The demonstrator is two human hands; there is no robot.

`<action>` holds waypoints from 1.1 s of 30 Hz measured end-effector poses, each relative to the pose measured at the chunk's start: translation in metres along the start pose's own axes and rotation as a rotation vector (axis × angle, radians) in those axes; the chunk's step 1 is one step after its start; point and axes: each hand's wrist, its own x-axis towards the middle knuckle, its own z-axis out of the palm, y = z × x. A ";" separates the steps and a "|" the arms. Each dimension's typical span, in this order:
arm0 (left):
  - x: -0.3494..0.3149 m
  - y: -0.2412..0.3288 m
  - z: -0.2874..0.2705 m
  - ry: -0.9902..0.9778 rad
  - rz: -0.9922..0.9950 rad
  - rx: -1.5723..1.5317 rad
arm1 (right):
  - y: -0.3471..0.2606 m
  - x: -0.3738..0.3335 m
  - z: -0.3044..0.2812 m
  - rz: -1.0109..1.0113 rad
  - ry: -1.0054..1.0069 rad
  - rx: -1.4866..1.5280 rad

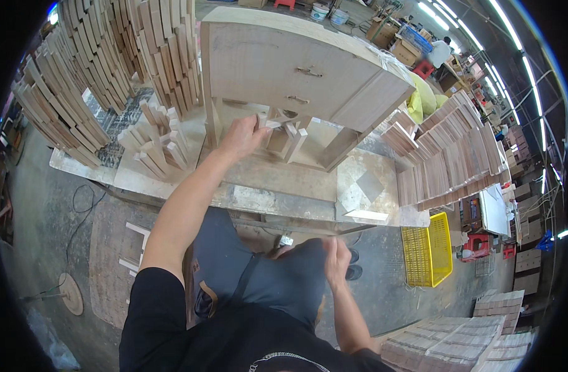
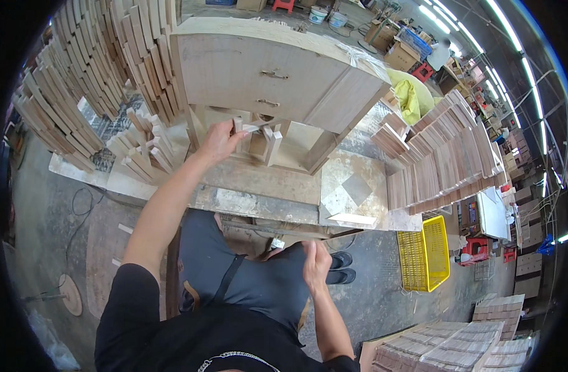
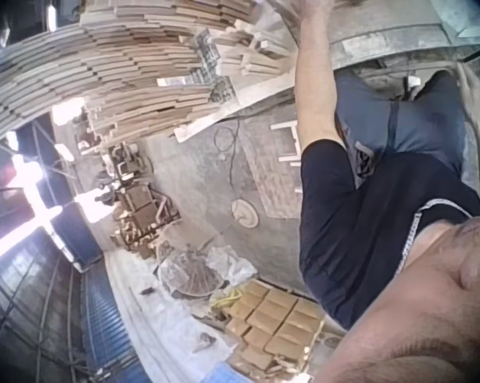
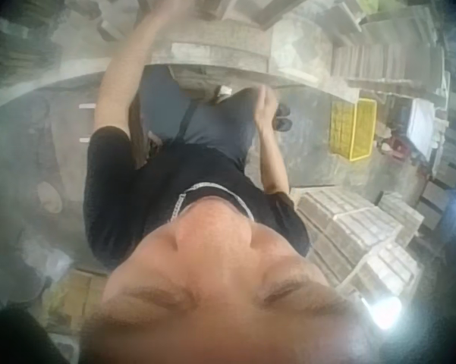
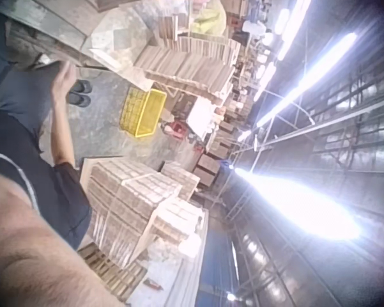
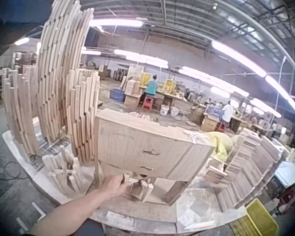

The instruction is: Assembling circular or cage-like structures by interlocking small H-shaped wooden pieces.

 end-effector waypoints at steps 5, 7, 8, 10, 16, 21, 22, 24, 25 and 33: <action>0.004 -0.009 0.001 -0.008 0.009 0.026 | 0.052 -0.068 -0.037 0.335 0.027 -0.033; 0.008 -0.011 -0.002 -0.028 0.003 0.001 | 0.055 -0.069 -0.039 0.339 0.019 -0.015; 0.009 -0.013 -0.001 -0.019 0.008 0.002 | 0.054 -0.065 -0.038 0.345 0.012 0.001; 0.009 -0.015 0.003 -0.040 -0.004 0.054 | 0.039 -0.057 -0.033 0.306 -0.009 0.029; 0.008 -0.016 0.001 -0.031 -0.007 0.031 | 0.006 -0.040 -0.022 0.103 -0.121 0.027; 0.013 -0.014 0.001 -0.043 -0.025 -0.032 | -0.027 -0.058 -0.031 -0.036 -0.151 -0.021; 0.014 -0.018 0.001 -0.069 -0.046 -0.073 | -0.031 -0.064 -0.032 -0.067 -0.153 -0.024; 0.015 -0.029 -0.002 -0.032 -0.009 -0.097 | -0.036 -0.070 -0.039 -0.100 -0.152 -0.031; 0.010 -0.036 -0.004 -0.006 0.014 -0.111 | -0.038 -0.078 -0.041 -0.095 -0.155 -0.052; -0.023 -0.020 -0.021 -0.088 -0.030 -0.100 | -0.043 -0.080 -0.039 -0.109 -0.258 -0.116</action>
